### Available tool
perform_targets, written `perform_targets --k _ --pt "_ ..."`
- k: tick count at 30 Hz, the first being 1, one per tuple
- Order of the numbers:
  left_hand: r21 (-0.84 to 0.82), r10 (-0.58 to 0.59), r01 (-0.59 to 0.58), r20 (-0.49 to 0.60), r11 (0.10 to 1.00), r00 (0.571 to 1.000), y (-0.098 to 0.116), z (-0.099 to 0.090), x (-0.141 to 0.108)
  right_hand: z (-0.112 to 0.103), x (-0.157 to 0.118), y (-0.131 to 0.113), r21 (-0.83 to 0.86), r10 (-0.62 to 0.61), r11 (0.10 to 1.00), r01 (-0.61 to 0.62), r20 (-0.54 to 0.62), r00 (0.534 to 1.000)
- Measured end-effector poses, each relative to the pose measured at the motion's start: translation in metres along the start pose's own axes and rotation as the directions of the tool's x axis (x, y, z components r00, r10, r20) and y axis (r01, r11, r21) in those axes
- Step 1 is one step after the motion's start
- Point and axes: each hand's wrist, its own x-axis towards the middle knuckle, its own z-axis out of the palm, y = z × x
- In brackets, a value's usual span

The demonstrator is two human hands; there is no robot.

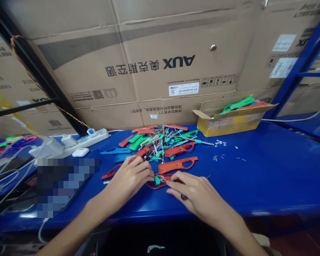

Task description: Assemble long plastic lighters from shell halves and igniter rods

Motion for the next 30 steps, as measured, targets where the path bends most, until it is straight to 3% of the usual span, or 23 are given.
perform_targets --k 15,22,30 --pt "0.096 0.050 -0.049 -0.008 0.994 0.999 0.0005 -0.0033 0.0006 0.0024 -0.0002 0.0008 -0.001 -0.004 1.000 0.004 -0.002 1.000" --pt "-0.003 0.028 -0.028 -0.022 1.000 0.999 -0.0009 -0.0001 -0.0023 -0.0002 0.0010 -0.0007 0.001 0.000 1.000 0.000 0.005 1.000" --pt "-0.123 -0.045 0.053 0.064 0.991 0.997 -0.0048 -0.0035 -0.0039 0.0007 -0.0007 0.0009 0.003 0.003 1.000 -0.003 0.004 1.000"
